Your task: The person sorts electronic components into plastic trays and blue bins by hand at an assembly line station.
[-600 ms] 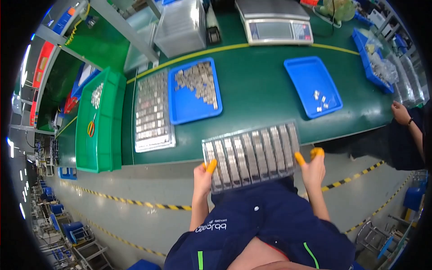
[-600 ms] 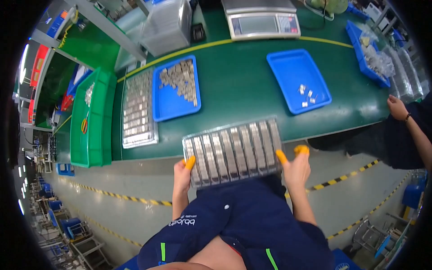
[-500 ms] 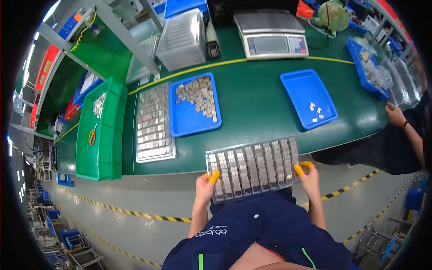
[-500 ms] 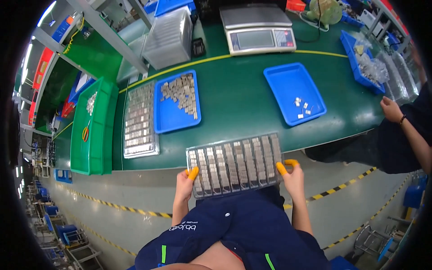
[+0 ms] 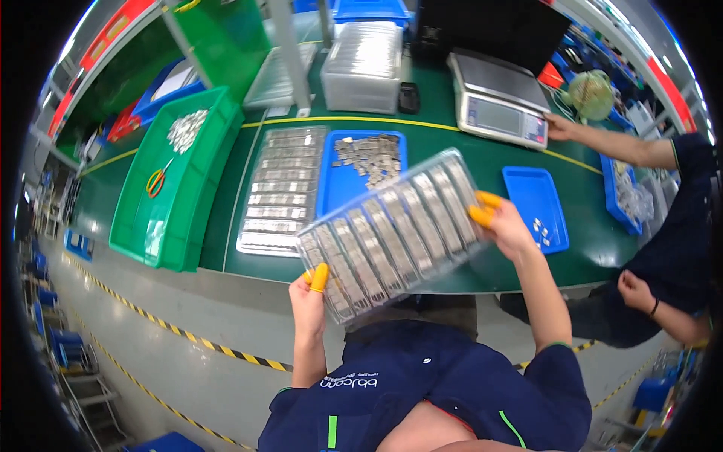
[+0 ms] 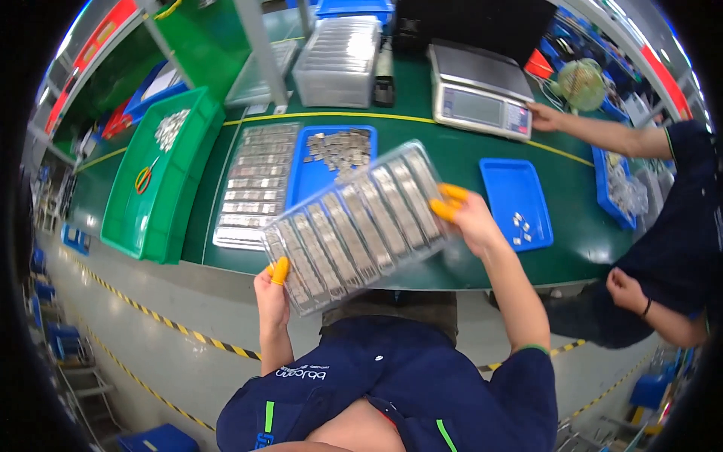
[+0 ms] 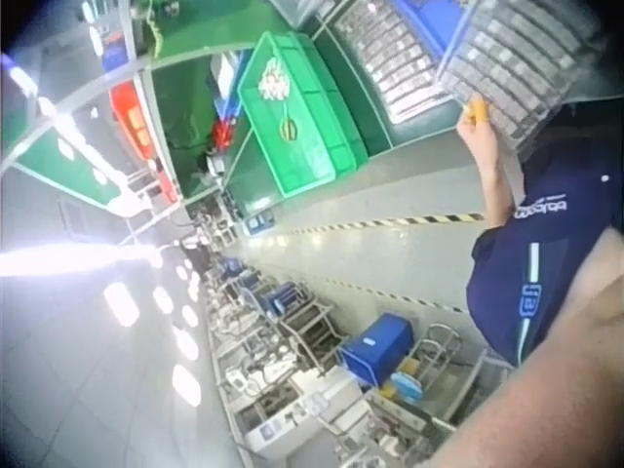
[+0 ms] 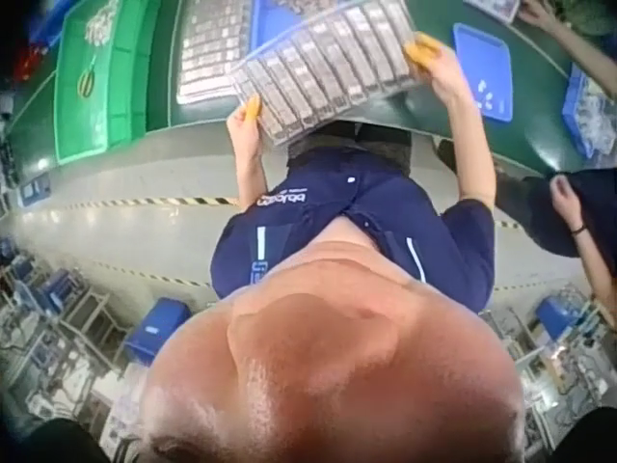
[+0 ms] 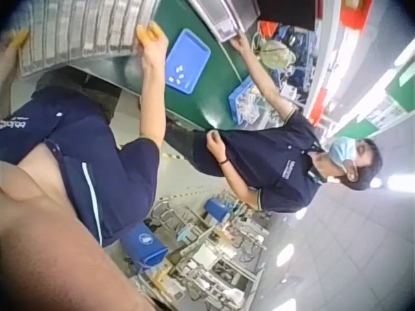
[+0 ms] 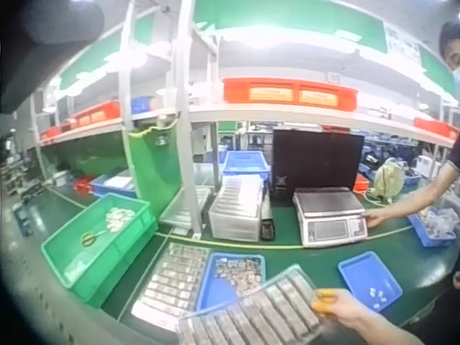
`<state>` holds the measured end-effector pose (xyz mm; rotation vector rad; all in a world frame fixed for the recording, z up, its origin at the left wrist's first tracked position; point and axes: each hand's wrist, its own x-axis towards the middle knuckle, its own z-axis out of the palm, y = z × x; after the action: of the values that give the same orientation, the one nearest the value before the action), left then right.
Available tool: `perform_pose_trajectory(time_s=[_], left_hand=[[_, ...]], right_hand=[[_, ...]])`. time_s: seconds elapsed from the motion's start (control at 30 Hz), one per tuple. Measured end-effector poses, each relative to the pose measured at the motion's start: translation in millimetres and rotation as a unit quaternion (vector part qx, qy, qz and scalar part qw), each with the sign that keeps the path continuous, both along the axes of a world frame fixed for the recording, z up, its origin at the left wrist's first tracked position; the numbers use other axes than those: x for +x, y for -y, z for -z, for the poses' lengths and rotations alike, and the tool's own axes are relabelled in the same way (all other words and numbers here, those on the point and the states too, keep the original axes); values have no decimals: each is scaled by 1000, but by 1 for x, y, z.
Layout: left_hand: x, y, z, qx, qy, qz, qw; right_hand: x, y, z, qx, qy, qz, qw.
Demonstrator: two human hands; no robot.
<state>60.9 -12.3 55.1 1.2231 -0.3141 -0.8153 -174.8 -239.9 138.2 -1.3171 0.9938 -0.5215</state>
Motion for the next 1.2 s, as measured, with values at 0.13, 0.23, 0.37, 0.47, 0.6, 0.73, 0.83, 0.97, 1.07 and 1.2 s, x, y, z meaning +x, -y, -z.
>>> perform_pose_trajectory(time_s=[0.13,0.23,0.37,0.47,0.6,0.73,0.83,0.97,1.07,1.2], left_hand=[[36,-12,-3,10,-38,-91,995],[53,-25,16,25,-40,-142,989],[71,-14,16,40,-84,-125,988],[77,-4,14,94,-105,-128,982],[88,-1,4,155,-105,-50,981],[101,-4,10,180,-48,-39,982],[109,-3,10,214,-35,-37,975],[110,4,0,312,43,-5,949],[107,6,-9,448,127,-5,885],[106,8,-9,553,263,-122,781]], right_hand=[[137,64,2,3,-35,-167,985],[234,93,9,-106,-125,-274,948],[341,117,45,-259,-182,-307,898],[385,106,57,-347,-260,-309,846],[394,128,77,-319,-185,-334,868],[386,129,71,-259,-166,-305,901],[378,128,67,-219,-170,-285,917],[374,139,75,-230,-141,-277,922],[373,136,73,-206,-156,-288,922],[349,146,99,-288,-60,-180,939]])
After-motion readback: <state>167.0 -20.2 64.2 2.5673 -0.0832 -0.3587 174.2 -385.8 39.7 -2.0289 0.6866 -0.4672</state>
